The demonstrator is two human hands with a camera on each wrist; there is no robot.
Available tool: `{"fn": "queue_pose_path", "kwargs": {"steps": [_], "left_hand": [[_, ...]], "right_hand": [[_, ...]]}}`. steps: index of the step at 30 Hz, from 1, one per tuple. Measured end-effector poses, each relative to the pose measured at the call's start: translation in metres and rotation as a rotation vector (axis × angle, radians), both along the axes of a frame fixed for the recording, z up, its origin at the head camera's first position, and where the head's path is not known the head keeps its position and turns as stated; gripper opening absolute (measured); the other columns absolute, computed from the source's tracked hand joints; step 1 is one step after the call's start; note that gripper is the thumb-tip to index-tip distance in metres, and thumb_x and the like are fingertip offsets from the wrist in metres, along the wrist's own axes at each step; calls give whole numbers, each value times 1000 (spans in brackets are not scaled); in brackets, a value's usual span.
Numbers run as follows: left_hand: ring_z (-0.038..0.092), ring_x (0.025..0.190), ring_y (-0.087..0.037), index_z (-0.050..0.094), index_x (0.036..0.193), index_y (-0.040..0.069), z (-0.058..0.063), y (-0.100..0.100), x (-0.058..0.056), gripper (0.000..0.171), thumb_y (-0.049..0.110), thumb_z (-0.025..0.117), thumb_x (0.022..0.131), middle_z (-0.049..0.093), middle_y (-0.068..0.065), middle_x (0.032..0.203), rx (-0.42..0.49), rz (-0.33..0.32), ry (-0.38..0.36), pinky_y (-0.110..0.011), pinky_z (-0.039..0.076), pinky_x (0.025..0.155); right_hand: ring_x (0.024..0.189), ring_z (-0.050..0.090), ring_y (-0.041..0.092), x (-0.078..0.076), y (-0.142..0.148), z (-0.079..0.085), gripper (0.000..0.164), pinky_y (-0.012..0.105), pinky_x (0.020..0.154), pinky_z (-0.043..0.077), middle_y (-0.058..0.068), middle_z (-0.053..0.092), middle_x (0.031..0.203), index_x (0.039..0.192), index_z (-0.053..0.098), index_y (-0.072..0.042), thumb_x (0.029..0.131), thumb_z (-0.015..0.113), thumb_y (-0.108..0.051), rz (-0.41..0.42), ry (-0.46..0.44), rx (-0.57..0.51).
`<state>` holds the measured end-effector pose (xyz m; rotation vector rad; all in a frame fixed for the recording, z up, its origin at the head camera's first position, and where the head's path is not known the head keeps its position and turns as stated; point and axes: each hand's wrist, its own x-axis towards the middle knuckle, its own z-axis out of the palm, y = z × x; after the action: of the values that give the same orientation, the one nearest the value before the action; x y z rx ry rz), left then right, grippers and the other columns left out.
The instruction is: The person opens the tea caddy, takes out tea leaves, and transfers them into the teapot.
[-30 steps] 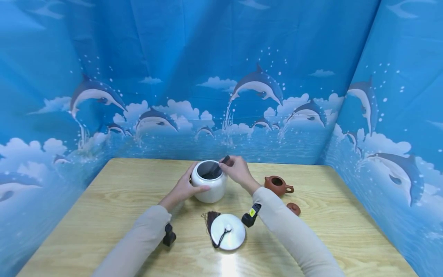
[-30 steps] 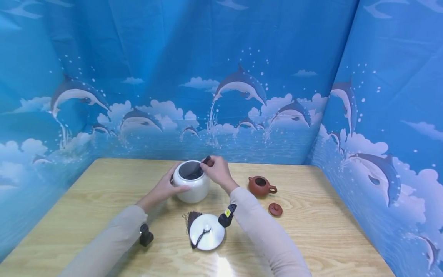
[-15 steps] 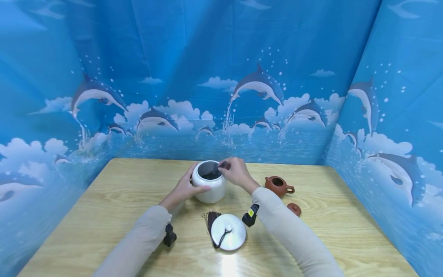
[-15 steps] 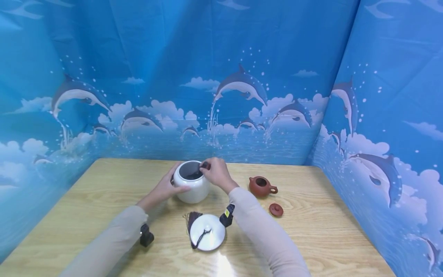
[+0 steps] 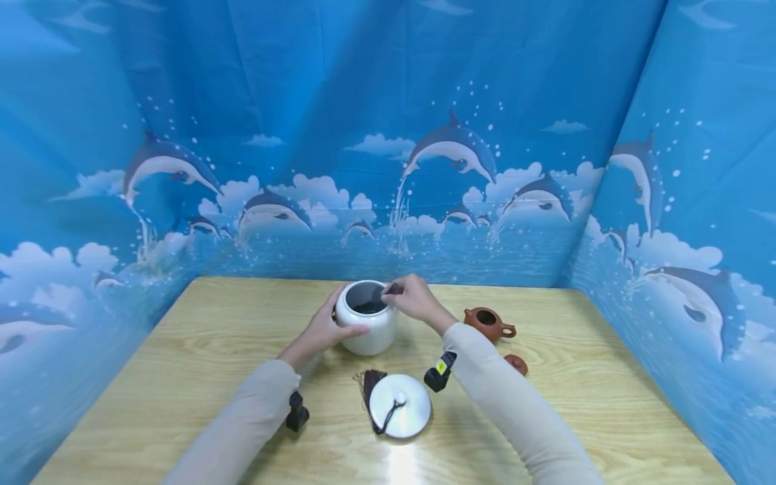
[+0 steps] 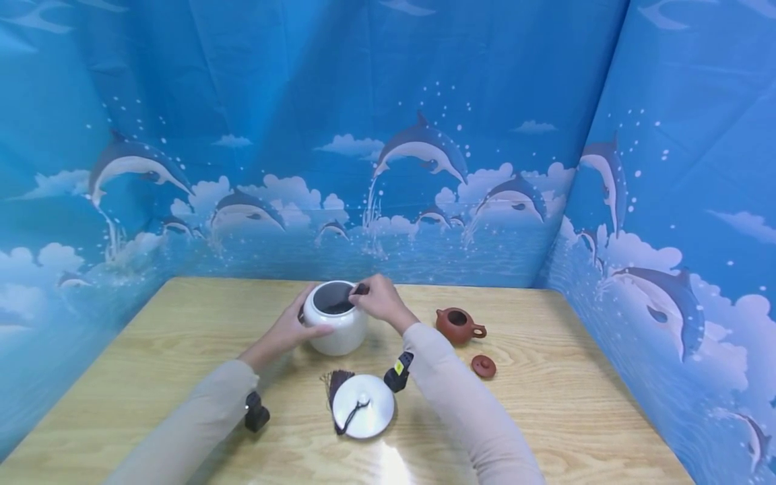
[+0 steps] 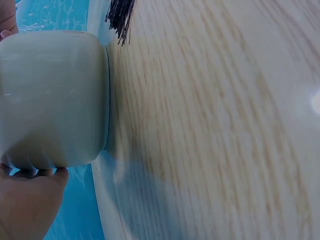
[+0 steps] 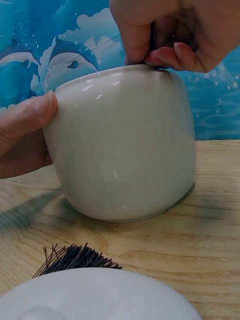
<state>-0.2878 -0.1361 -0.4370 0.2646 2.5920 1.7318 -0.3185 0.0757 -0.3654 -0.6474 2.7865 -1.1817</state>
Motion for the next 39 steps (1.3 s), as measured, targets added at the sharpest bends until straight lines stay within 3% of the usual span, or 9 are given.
{"fn": "queue_pose_path", "kwargs": {"steps": [9,16,21,27,34,39], "left_hand": [[23,143,-33,13,155,20,0,0,-1,113,39,85,70,22,-11,158,-1,2,6,-54,22,114],[23,143,-33,12,155,19,1,0,-1,113,39,85,71,21,-11,158,-9,2,5,-54,22,114],[22,143,-32,12,155,19,1,1,-1,113,39,85,71,21,-10,158,-13,5,3,-54,22,114],[23,143,-32,13,155,19,0,0,-1,113,37,85,71,21,-11,158,-11,4,18,-53,21,115],[24,142,-33,13,155,17,-1,-1,-1,113,38,85,71,21,-12,158,-12,-7,22,-55,22,114],[24,142,-33,13,155,17,-2,-1,-1,112,38,84,72,21,-12,158,-8,-13,30,-55,22,114]], "right_hand": [[75,60,15,0,2,-3,18,28,61,50,2,69,85,96,75,-11,92,66,-25,-58,-17,-45],[66,55,15,0,0,-7,18,27,54,46,3,67,77,95,74,-7,91,67,-23,-80,37,-89],[59,48,14,1,-1,-9,19,25,51,41,3,61,68,93,73,-5,93,64,-22,-47,50,-84],[58,42,15,1,-1,-8,22,26,52,39,2,51,60,88,72,-1,93,64,-21,-60,-16,-131],[72,53,16,2,-2,-12,24,26,60,44,5,67,77,91,73,1,92,65,-21,-149,-109,-210],[75,51,17,3,-5,-13,27,28,64,42,5,66,76,84,72,2,91,66,-24,-232,-158,-271]]}}
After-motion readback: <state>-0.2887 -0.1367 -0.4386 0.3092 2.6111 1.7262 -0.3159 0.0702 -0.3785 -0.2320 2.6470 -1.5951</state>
